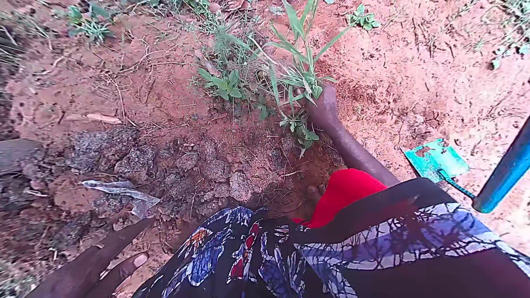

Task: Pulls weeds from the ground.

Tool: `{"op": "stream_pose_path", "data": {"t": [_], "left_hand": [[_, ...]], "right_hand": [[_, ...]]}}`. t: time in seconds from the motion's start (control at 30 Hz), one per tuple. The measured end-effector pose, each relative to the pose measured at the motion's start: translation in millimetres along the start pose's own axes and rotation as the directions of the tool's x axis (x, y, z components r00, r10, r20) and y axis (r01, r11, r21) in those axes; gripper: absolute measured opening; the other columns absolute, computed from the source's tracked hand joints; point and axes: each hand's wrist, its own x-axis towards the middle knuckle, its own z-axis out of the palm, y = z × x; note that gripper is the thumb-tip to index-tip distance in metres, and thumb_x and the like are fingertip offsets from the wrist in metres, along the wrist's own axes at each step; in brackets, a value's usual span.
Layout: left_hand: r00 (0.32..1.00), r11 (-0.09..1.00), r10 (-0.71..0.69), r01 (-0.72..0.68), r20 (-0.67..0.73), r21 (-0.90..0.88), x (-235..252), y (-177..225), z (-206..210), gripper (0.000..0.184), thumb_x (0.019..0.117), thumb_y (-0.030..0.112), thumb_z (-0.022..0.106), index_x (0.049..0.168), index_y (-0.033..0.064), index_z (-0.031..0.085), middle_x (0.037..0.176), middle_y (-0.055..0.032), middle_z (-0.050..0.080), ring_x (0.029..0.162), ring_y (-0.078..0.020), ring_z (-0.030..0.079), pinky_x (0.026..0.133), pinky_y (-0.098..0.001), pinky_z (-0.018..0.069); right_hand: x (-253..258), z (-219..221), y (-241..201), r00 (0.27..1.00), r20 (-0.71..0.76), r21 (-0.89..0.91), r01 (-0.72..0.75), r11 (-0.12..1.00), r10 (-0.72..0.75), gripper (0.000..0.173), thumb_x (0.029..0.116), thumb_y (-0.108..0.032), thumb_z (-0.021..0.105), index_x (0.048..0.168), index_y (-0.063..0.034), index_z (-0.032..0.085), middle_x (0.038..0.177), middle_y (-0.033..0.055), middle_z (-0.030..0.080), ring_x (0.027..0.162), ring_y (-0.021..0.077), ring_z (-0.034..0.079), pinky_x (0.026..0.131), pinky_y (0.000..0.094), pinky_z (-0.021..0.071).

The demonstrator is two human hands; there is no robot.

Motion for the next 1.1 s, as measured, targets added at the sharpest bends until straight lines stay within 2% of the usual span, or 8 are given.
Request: {"op": "stream_pose_path", "data": {"t": [0.27,0.33,0.43,0.53,0.73,0.9,1.0,1.1], "left_hand": [[1.0,1.0,-0.009,0.009,-0.018,-0.012,-7.7,-5.7,2.1,0.058,0.1075,0.031,0.05,0.155,0.001,0.039,0.141,-0.0379,0.052,0.123,-0.062,0.053,0.101,-0.0747,0.0389],[0.999,1.0,-0.002,0.002,-0.036,-0.014,-11.5,-8.9,4.0,0.058,0.1074,0.033,0.05,0.155,0.0021,0.04,0.141,-0.0366,0.053,0.124,-0.0607,0.054,0.102,-0.0744,0.039],[0.993,0.998,0.048,-0.052,-0.104,-0.042,-11.4,-25.9,14.3,0.058,0.1071,0.042,0.049,0.152,0.0053,0.046,0.142,-0.0298,0.056,0.129,-0.0515,0.055,0.107,-0.0674,0.04],[0.991,0.998,0.039,-0.046,-0.126,-0.048,-13.2,-30.1,14.9,0.065,0.1048,0.051,0.049,0.151,0.0058,0.048,0.14,-0.0313,0.057,0.127,-0.0525,0.056,0.105,-0.0694,0.0403],[0.995,1.0,0.019,-0.02,-0.095,-0.014,-10.4,-12.7,9.2,0.063,0.1055,0.046,0.048,0.153,0.0048,0.045,0.141,-0.0325,0.056,0.126,-0.0557,0.055,0.104,-0.0714,0.0396],[1.0,1.0,0.001,-0.002,-0.024,-0.03,-7.0,-12.6,7.2,0.058,0.1065,0.033,0.052,0.155,0.0025,0.042,0.142,-0.0343,0.054,0.125,-0.057,0.055,0.103,-0.0717,0.0412],[1.0,1.0,-0.024,0.023,-0.014,-0.018,-3.4,-16.3,7.7,0.057,0.1069,0.033,0.051,0.155,0.0045,0.042,0.143,-0.0319,0.054,0.127,-0.0545,0.055,0.105,-0.0704,0.04],[0.999,0.999,-0.037,0.036,-0.039,-0.026,-2.4,-18.8,8.8,0.056,0.1057,0.028,0.054,0.155,0.0036,0.043,0.144,-0.032,0.053,0.127,-0.0544,0.055,0.106,-0.0704,0.0394]], "right_hand": [[-29.3,-31.3,-11.0,0.958,-0.267,-0.001,0.11,0.994,-0.106,0.031,0.0964,-0.01,0.063,0.119,0.0109,0.067,0.112,0.0282,0.07,0.107,0.0336,0.068,0.097,0.0476,0.0501],[-12.2,-53.7,-9.0,0.922,-0.375,0.07,0.132,0.989,-0.097,0.031,0.0972,-0.016,0.062,0.119,0.0058,0.066,0.108,0.0134,0.07,0.098,0.0102,0.066,0.092,0.0284,0.0527],[5.3,-83.3,-4.0,0.915,-0.38,0.166,0.214,0.963,-0.138,0.025,0.095,-0.024,0.067,0.11,-0.0036,0.066,0.096,-0.0021,0.068,0.086,-0.0007,0.065,0.081,0.0246,0.0569],[3.8,-69.1,-7.4,0.882,-0.405,0.088,0.298,0.95,-0.24,0.039,0.0972,-0.026,0.067,0.12,0.006,0.066,0.107,0.0105,0.072,0.099,0.0074,0.068,0.093,0.0285,0.0544],[24.9,14.8,-24.2,0.956,0.283,-0.171,0.132,0.976,-0.079,0.036,0.0945,-0.018,0.07,0.125,0.0016,0.067,0.117,0.0276,0.069,0.115,0.0444,0.065,0.1,0.0661,0.0447],[19.3,62.1,-47.3,0.826,0.549,-0.345,0.363,0.866,-0.127,0.046,0.0881,-0.015,0.075,0.133,-0.0062,0.065,0.124,0.0244,0.067,0.123,0.0437,0.06,0.105,0.0692,0.0373],[20.1,82.9,-50.2,0.796,0.601,-0.486,0.441,0.755,-0.078,0.06,0.089,-0.007,0.072,0.146,-0.0085,0.055,0.135,0.0253,0.062,0.131,0.0452,0.053,0.112,0.0652,0.0325],[23.3,89.7,-46.9,0.808,0.581,-0.559,0.484,0.673,-0.099,0.051,0.0901,-0.003,0.068,0.14,-0.0094,0.061,0.132,0.0242,0.063,0.128,0.0454,0.056,0.109,0.0657,0.0348]]}}
